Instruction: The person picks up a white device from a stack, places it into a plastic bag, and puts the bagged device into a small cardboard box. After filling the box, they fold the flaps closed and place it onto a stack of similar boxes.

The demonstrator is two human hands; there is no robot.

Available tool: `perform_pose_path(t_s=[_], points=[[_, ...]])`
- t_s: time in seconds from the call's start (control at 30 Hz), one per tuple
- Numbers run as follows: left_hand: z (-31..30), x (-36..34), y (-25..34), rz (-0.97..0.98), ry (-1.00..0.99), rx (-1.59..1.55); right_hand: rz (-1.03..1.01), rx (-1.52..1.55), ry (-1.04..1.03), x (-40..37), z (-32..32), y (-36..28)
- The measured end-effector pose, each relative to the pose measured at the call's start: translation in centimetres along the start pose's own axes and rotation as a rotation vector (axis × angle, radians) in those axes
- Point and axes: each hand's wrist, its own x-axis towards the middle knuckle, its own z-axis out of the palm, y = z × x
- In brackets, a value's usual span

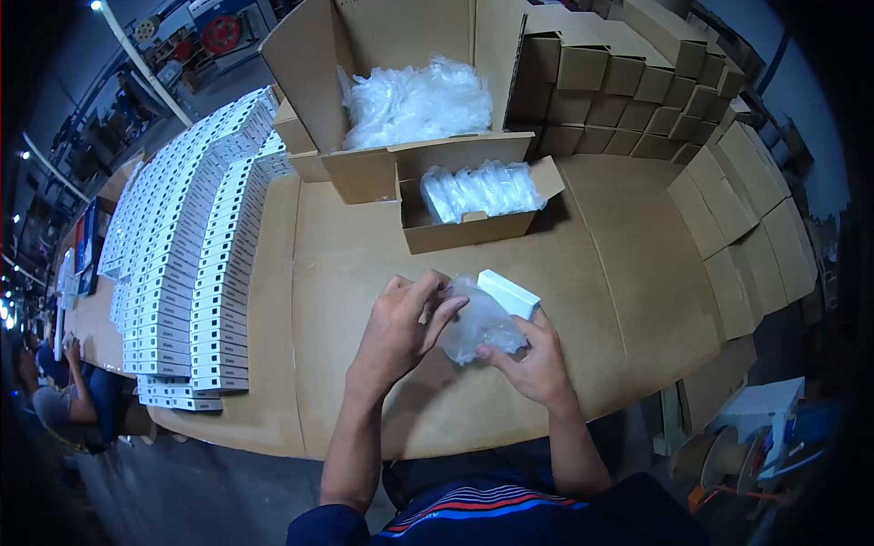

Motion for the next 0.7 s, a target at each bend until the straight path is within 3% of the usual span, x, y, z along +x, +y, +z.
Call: perform_pose_path(t_s=[0.1,0.23,0.33,0.4,0.5,0.53,0.63,0.67,0.7], points=[[0.0,0.3,-0.3,-0.053,-0.048,-0.108,0.055,0.127,-0.046,0.3,-0.8,0.3],[-0.4,0.6,-0.6,-0.290,-0.151,-0.315,0.138,0.093,-0.128,0.2,-1.1,0.7],[0.1,0.6,-1.7,-0.290,-0.022,-0.597,0.251,0.124,-0.208,0.2,-1.1,0.5],[-0.2,0.6,-1.9,-0.320,-0.075,-0.567,0.169,0.225,-0.182,0.3,-0.9,0.5],[-0.4,0.9,-2.6,-0.025,-0.107,-0.307,0.173,0.300,-0.148,0.5,-0.6,0.5],[-0.2,0.4,-3.4,-0.094,-0.090,-0.371,0.193,0.313,-0.134,0.5,-0.4,0.6],[1.4,-0.2,-6.9,-0.033,0.531,-0.711,0.114,0.344,0.131,0.3,1.0,1.7],[1.9,-0.4,-7.3,-0.020,0.613,-0.805,0.156,0.277,0.173,0.4,1.0,1.3],[2.4,-1.2,-6.8,-0.105,0.524,-0.831,0.156,0.266,0.219,0.4,1.3,1.2]])
